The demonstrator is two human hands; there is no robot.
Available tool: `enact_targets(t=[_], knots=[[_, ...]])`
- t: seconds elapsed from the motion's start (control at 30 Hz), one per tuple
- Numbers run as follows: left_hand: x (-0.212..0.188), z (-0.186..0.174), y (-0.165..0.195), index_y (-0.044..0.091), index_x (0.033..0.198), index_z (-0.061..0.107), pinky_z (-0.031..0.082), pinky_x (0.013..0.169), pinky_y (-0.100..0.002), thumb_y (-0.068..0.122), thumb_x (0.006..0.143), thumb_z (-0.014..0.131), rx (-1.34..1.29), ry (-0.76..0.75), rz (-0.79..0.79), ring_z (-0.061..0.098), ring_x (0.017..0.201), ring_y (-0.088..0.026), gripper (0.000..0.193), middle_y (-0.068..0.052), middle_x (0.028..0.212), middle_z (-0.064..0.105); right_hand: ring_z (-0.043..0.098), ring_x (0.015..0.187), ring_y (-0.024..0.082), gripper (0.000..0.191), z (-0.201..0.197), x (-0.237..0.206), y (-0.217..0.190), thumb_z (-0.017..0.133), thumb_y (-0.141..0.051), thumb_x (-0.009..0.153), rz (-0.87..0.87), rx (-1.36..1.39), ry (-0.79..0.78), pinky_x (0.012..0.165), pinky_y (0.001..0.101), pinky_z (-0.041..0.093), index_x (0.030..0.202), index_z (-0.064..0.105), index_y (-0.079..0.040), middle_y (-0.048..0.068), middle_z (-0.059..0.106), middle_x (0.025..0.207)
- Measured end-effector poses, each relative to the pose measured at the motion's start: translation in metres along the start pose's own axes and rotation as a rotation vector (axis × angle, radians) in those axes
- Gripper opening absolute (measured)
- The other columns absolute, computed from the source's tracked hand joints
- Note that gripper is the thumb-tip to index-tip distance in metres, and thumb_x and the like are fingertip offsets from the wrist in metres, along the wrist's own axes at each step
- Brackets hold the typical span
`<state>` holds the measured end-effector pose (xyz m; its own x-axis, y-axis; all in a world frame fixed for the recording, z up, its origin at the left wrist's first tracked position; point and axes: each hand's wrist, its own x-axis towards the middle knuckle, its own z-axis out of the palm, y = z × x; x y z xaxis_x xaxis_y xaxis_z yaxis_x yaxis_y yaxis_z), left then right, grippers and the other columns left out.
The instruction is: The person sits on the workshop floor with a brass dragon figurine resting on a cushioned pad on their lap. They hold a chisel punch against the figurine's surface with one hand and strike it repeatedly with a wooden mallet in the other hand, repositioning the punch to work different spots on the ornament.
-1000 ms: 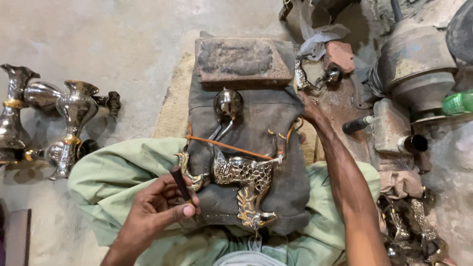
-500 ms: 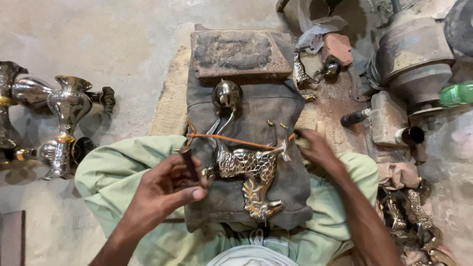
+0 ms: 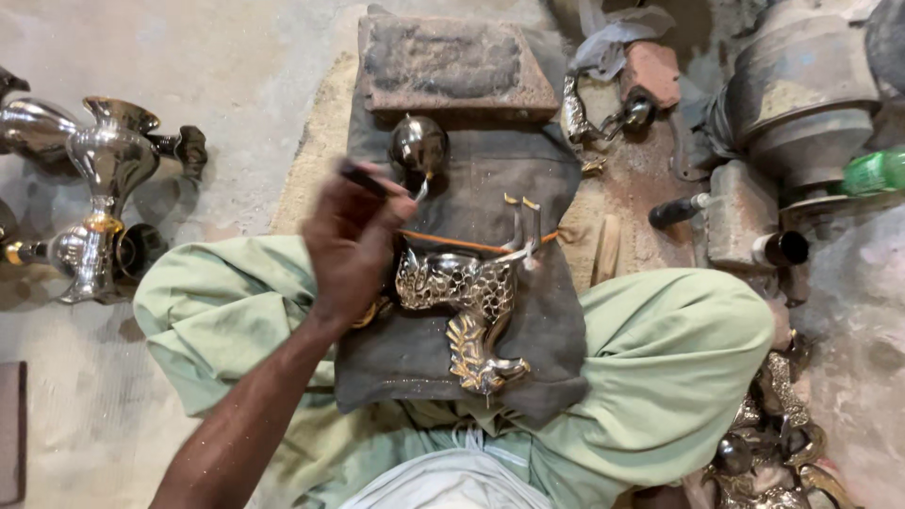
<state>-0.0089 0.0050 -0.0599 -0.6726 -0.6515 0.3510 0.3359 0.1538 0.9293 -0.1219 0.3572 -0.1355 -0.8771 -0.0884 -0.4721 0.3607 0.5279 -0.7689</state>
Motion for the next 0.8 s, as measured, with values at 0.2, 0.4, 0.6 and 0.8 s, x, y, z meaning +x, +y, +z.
enact_targets(t=[0.2,0.4,0.6,0.8], knots=[[-0.002,0.000,-0.005,0.003,0.133,0.055,0.061,0.092,-0.027,0.002,0.100,0.077,0.018,-0.011,0.014,0.071,0.102,-0.011,0.039,-0.006,0.110,0.073,0.063,0.102,0.022,0.039,-0.006,-0.038,-0.047,0.072,-0.003,0.095,-0.013,-0.026,-0.005,0.086,0.0350,0.052,0.130,0.057,-0.005,0.010,0.067,0.117],[-0.002,0.004,-0.002,0.002,0.134,0.056,0.059,0.094,-0.028,0.005,0.100,0.077,-0.047,-0.087,-0.043,0.070,0.105,-0.011,0.040,-0.006,0.113,0.071,0.063,0.096,0.021,0.043,-0.019,-0.055,-0.054,0.073,-0.002,0.094,-0.015,-0.031,0.011,0.080,0.0348,0.052,0.132,0.054,-0.004,0.009,0.066,0.114],[0.006,-0.005,0.017,0.004,0.134,0.055,0.061,0.089,-0.028,0.008,0.094,0.079,-0.173,-0.246,-0.222,0.072,0.100,-0.011,0.046,-0.005,0.107,0.073,0.062,0.090,0.020,0.047,-0.010,-0.011,-0.004,0.073,-0.002,0.094,-0.019,0.012,0.049,0.075,0.0347,0.051,0.134,0.050,-0.004,0.008,0.066,0.110],[0.005,-0.012,0.049,0.004,0.121,0.061,0.065,0.086,-0.029,0.005,0.088,0.079,-0.084,-0.573,-0.403,0.075,0.095,-0.013,0.037,-0.005,0.103,0.076,0.062,0.084,0.019,0.051,-0.053,-0.007,0.007,0.074,-0.002,0.093,-0.138,0.169,0.276,0.070,0.0345,0.051,0.136,0.046,-0.003,0.008,0.065,0.107]])
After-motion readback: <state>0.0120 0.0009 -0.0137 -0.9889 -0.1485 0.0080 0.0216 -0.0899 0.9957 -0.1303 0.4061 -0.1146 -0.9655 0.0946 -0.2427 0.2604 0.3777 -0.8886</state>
